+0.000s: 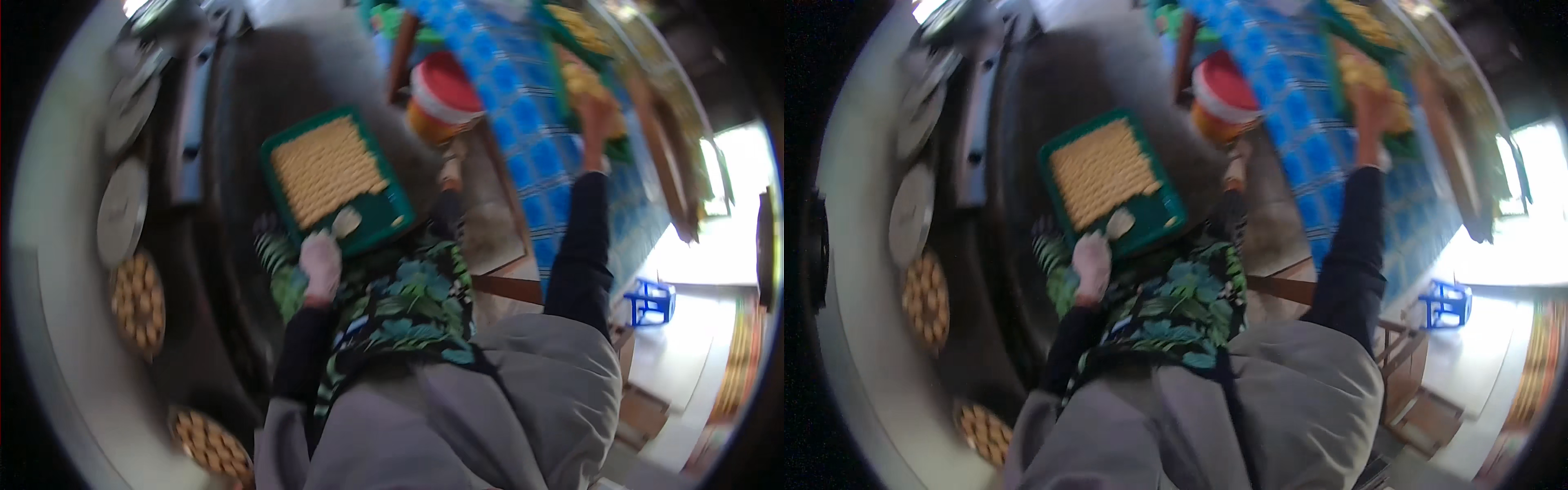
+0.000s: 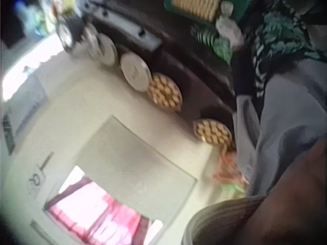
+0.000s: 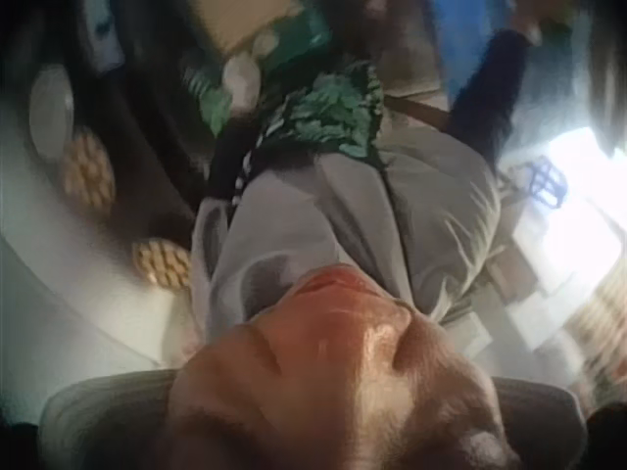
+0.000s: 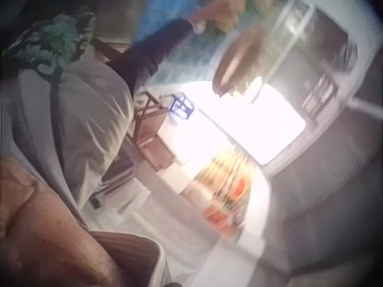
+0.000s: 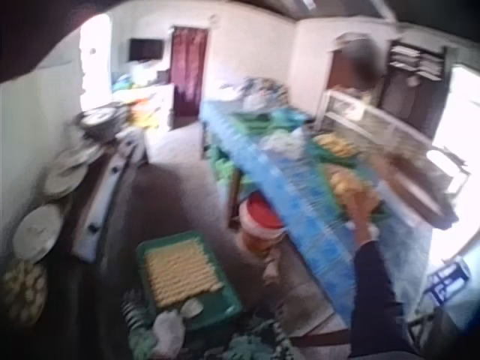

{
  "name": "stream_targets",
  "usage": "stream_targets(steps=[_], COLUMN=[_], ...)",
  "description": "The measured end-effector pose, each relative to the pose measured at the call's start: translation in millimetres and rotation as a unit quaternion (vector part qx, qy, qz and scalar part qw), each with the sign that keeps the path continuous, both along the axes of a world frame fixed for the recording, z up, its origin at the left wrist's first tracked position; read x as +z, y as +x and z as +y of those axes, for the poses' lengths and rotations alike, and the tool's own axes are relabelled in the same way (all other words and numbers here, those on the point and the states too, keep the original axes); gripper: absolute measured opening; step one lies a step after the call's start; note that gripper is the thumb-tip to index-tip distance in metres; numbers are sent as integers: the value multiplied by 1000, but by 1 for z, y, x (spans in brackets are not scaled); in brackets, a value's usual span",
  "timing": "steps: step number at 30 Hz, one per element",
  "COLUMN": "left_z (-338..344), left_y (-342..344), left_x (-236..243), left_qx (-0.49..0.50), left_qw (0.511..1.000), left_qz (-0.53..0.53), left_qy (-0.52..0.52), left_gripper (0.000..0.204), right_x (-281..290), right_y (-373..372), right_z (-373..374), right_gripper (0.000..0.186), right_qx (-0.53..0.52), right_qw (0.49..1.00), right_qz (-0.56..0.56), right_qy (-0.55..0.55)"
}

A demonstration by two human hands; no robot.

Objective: The person takes small portions of dough from a green tray, rolls them into balls by hand, and arranges them onto circular metal baking pans.

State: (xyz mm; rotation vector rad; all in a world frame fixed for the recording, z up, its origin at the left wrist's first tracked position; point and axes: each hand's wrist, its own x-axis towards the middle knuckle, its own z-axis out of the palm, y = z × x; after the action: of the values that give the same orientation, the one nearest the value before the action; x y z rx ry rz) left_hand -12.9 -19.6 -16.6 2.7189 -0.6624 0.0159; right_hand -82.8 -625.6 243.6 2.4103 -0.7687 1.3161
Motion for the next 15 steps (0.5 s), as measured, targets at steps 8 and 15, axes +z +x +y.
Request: stream_targets(steps=[8, 15], left_z=[-7, -14], left_y=[-3, 16], left_x=[-13, -10], left_qx=[172, 237], left_qw=[975, 946], left_qz=[73, 169], left_qy=[-121, -141], left_gripper=[17, 18], right_x=[-37, -231], right_y=[28, 61], right_z=[251, 430], right_gripper=[28, 56], right_qx=[537, 401], right_qw=[750, 653], right_qz=[-71, 217], right_qy=[379, 605])
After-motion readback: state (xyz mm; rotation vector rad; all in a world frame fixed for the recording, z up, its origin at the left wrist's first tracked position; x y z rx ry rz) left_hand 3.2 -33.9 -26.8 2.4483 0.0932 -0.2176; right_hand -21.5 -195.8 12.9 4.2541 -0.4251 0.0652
